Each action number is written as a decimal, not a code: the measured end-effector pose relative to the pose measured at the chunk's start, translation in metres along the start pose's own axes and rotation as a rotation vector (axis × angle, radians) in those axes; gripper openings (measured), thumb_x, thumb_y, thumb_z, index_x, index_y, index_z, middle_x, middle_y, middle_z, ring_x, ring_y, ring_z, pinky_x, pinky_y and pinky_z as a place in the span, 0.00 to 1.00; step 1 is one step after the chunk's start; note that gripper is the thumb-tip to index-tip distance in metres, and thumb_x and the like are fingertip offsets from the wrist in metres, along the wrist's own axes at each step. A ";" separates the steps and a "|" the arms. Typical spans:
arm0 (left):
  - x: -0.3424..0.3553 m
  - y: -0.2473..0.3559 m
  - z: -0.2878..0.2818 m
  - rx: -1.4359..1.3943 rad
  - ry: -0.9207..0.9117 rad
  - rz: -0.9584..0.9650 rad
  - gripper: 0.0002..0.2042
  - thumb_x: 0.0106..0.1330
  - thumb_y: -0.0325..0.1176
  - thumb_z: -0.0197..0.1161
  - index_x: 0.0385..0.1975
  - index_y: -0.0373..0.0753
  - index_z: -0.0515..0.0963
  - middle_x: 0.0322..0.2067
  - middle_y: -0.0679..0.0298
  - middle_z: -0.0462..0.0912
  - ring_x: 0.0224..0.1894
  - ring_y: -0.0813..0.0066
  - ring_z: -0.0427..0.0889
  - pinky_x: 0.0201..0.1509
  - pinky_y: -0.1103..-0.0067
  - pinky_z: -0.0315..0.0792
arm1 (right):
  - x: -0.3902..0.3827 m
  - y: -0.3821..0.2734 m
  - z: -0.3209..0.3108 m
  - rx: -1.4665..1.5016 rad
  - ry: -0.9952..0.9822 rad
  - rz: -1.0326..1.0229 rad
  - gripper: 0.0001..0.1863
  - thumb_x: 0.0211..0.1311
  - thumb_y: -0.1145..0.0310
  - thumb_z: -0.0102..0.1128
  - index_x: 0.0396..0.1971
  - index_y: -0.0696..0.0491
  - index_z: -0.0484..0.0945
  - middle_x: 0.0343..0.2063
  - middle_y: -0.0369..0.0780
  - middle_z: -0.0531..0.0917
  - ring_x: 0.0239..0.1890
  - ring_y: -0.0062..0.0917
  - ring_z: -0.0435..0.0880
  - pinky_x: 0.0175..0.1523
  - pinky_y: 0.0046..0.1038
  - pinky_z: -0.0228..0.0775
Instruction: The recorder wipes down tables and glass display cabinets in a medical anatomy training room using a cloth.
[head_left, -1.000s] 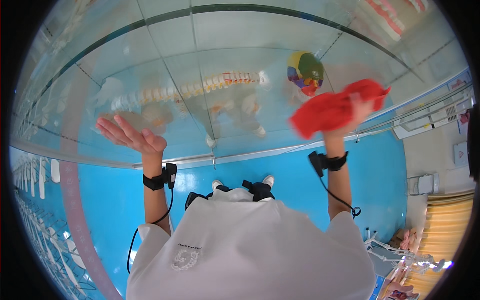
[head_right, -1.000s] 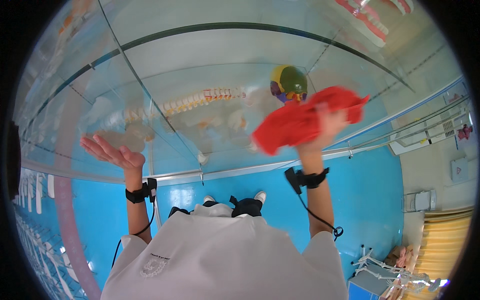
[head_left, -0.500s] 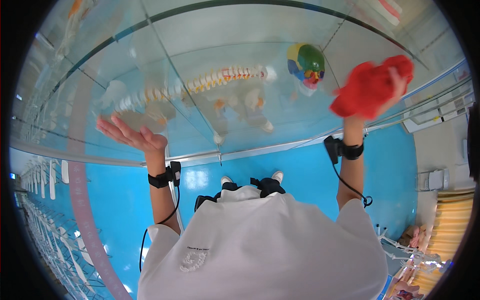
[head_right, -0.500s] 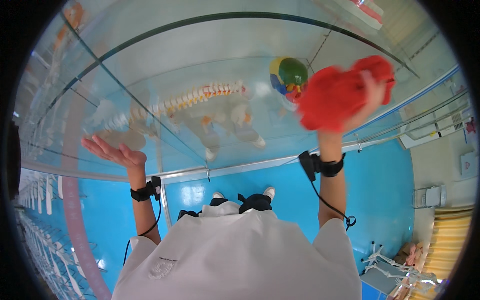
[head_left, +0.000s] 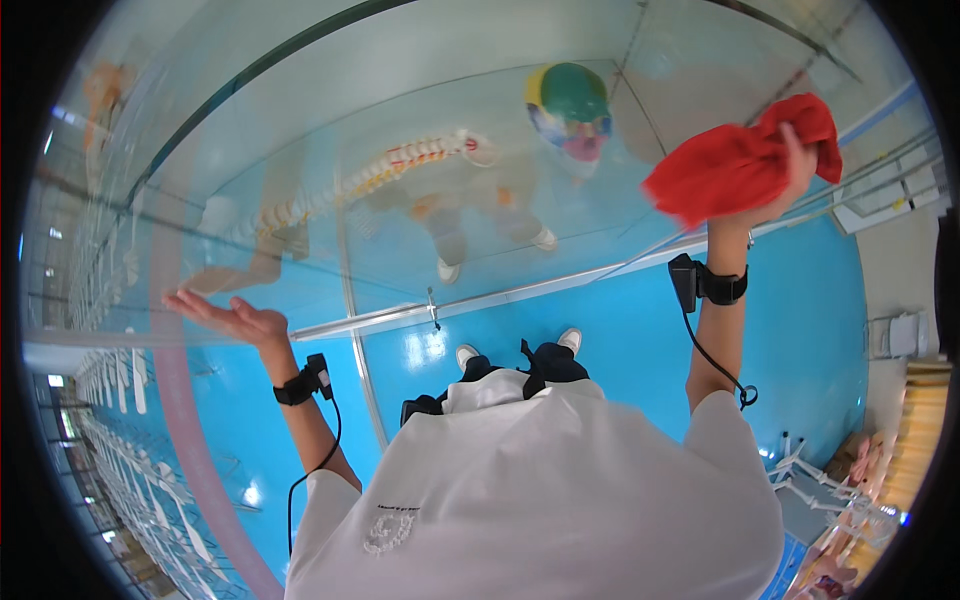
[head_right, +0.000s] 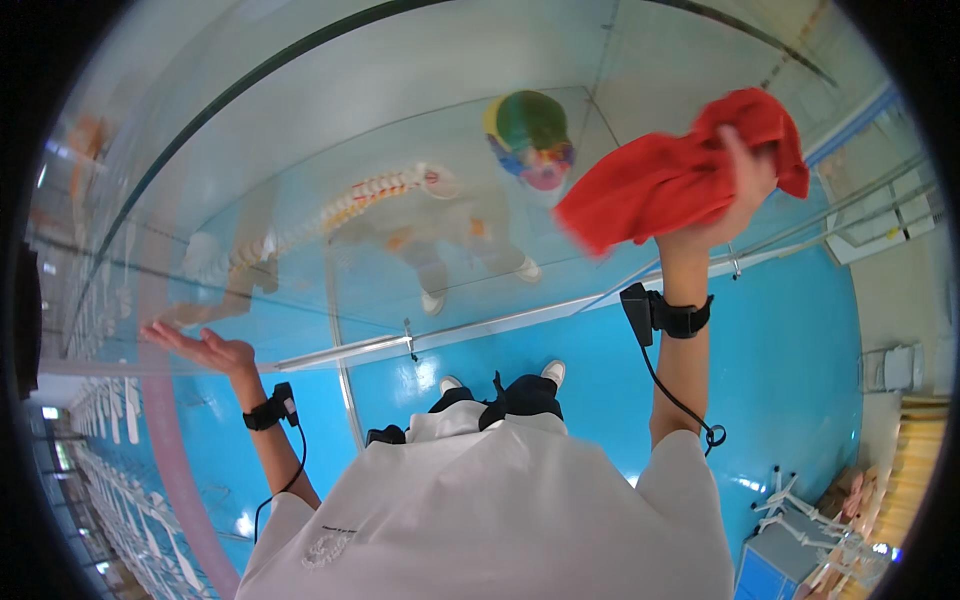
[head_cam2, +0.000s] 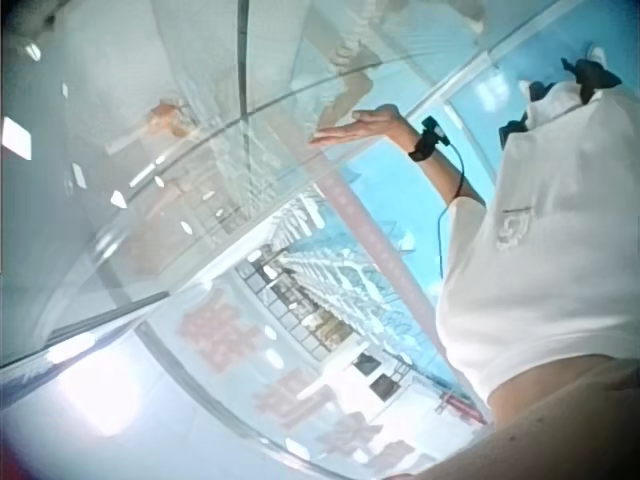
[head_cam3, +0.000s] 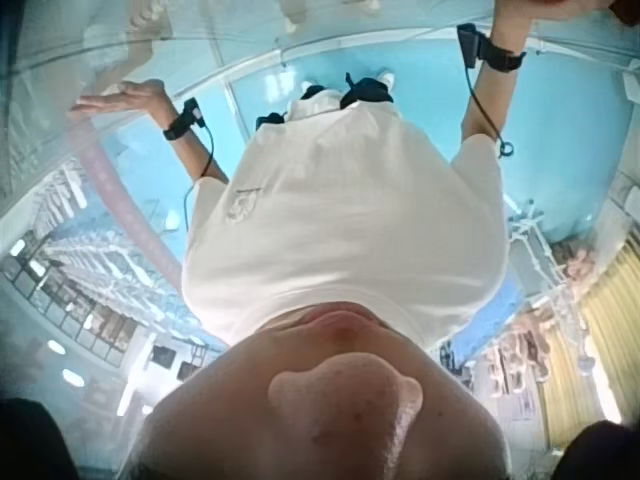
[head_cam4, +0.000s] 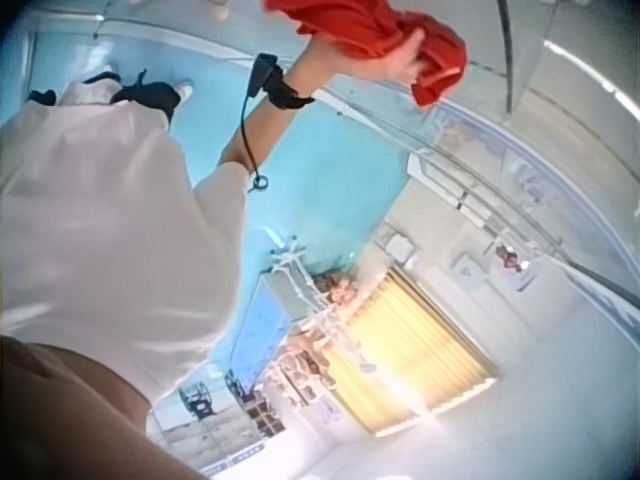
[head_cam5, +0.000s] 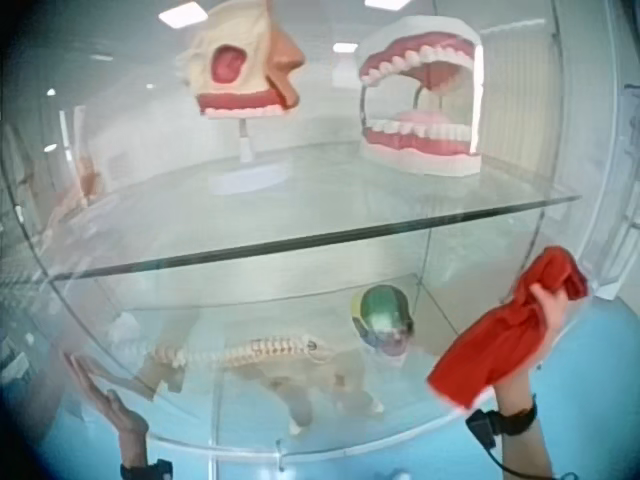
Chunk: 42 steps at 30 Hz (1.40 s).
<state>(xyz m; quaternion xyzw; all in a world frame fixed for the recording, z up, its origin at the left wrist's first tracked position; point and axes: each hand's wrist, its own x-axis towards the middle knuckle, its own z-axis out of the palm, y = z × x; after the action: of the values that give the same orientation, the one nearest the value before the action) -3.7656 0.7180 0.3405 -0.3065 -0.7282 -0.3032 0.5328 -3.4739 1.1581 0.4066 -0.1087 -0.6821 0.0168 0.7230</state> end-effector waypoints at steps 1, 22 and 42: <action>0.001 0.000 0.005 -0.023 0.007 -0.013 0.29 0.74 0.47 0.36 0.69 0.36 0.48 0.70 0.45 0.39 0.72 0.46 0.39 0.71 0.55 0.42 | 0.000 0.011 0.003 0.221 0.198 0.203 0.17 0.60 0.70 0.57 0.49 0.57 0.72 0.49 0.44 0.75 0.52 0.31 0.74 0.55 0.31 0.69; 0.022 0.033 0.010 -0.207 0.112 -0.372 0.32 0.70 0.50 0.44 0.66 0.31 0.54 0.64 0.49 0.58 0.66 0.55 0.58 0.68 0.59 0.52 | -0.085 0.028 0.008 0.086 0.096 0.314 0.16 0.45 0.72 0.63 0.38 0.55 0.75 0.40 0.46 0.74 0.40 0.40 0.74 0.47 0.38 0.64; -0.027 0.014 -0.048 -0.014 -0.127 -0.329 0.31 0.73 0.53 0.30 0.64 0.34 0.62 0.67 0.49 0.56 0.68 0.51 0.56 0.69 0.60 0.50 | -0.108 -0.249 0.149 0.266 -0.569 -0.789 0.15 0.52 0.67 0.60 0.41 0.38 0.74 0.48 0.26 0.79 0.58 0.25 0.74 0.48 0.22 0.69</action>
<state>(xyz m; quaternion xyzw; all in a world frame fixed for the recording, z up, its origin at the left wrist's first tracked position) -3.7204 0.6868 0.3279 -0.2057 -0.7986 -0.3713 0.4267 -3.6600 0.9169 0.3524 0.2594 -0.8332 -0.1419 0.4673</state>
